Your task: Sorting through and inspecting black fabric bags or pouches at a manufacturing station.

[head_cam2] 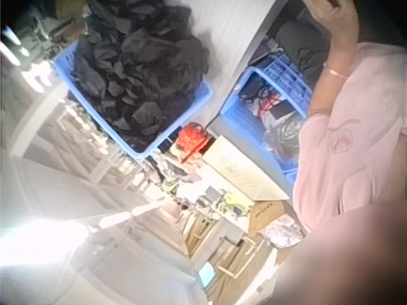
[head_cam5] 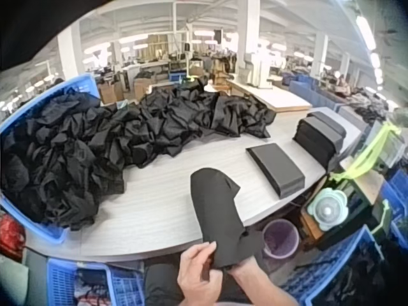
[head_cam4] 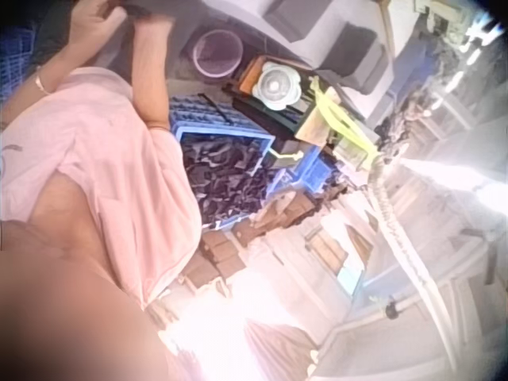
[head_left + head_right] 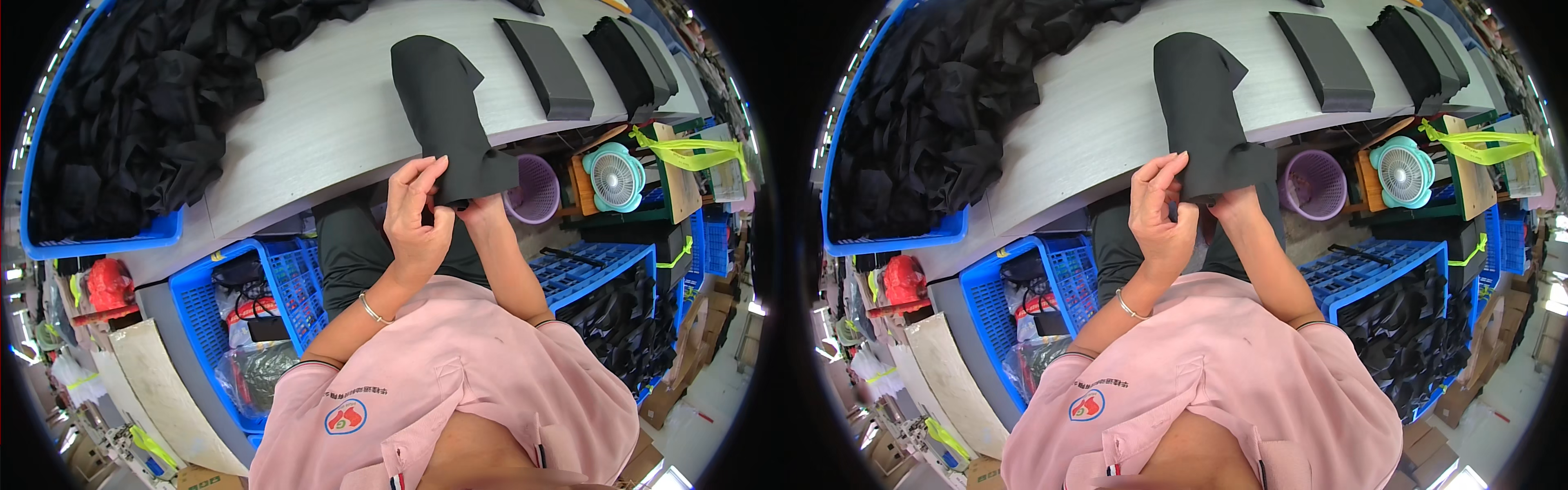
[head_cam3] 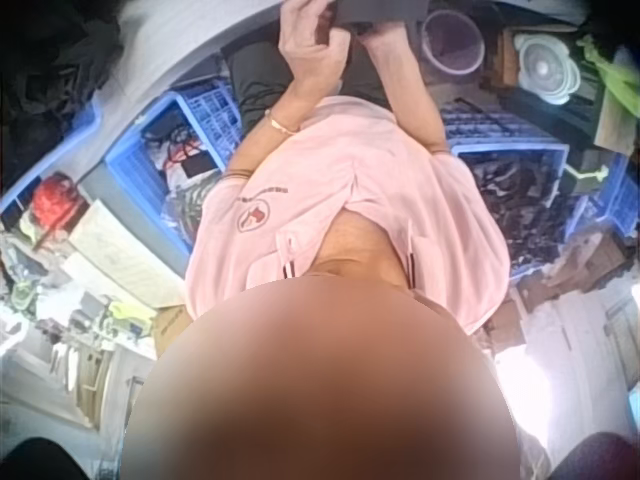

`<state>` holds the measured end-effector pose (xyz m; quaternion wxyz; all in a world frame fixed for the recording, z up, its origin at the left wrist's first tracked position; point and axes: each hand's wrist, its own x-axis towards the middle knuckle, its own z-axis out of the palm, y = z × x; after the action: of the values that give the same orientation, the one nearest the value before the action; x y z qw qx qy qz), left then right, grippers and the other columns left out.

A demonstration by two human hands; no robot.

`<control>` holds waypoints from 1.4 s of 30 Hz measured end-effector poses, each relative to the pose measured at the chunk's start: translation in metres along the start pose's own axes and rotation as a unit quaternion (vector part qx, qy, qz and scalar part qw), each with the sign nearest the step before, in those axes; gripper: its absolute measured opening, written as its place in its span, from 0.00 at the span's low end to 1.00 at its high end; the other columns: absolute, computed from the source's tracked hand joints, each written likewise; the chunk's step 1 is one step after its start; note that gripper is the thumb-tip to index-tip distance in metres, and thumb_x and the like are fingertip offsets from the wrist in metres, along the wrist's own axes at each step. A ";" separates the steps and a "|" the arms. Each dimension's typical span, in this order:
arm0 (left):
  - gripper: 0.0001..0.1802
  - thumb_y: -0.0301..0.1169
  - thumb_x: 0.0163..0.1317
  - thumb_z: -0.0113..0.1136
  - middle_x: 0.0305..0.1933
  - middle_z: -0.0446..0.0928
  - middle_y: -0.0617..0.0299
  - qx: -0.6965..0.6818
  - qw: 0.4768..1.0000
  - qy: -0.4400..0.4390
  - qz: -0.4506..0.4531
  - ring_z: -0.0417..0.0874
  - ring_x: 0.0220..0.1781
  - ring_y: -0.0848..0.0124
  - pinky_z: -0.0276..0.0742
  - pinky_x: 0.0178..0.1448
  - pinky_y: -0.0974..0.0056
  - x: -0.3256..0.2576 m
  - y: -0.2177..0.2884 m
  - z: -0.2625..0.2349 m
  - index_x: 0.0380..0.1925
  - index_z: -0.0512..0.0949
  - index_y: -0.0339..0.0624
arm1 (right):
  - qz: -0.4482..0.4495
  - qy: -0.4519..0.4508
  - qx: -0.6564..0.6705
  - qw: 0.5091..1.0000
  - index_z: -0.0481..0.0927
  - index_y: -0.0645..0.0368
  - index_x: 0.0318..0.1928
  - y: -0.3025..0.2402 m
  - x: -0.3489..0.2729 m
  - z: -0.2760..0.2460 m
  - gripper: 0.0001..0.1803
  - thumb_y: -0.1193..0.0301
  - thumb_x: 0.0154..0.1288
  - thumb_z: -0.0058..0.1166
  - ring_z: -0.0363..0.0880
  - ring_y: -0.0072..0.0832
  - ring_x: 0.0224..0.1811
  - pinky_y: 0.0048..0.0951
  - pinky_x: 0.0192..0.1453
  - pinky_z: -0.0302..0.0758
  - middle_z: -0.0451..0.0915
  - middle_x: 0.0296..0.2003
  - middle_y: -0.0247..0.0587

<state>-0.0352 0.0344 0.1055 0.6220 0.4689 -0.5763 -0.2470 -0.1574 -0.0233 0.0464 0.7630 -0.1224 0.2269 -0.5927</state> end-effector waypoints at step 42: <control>0.09 0.27 0.66 0.55 0.33 0.82 0.63 -0.332 0.781 -0.027 -0.528 0.80 0.33 0.76 0.76 0.39 0.69 -0.024 -0.106 0.011 0.31 0.79 0.32 | -0.135 -0.030 -0.922 0.361 0.77 0.47 0.60 0.042 0.023 0.015 0.21 0.56 0.70 0.51 0.70 0.51 0.60 0.64 0.62 0.62 0.76 0.54 0.44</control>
<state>-0.0256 0.0048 0.0010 0.4957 0.4571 -0.1380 -0.7255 -0.1095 -0.0351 0.0357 0.0895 -0.7966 0.5888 -0.1040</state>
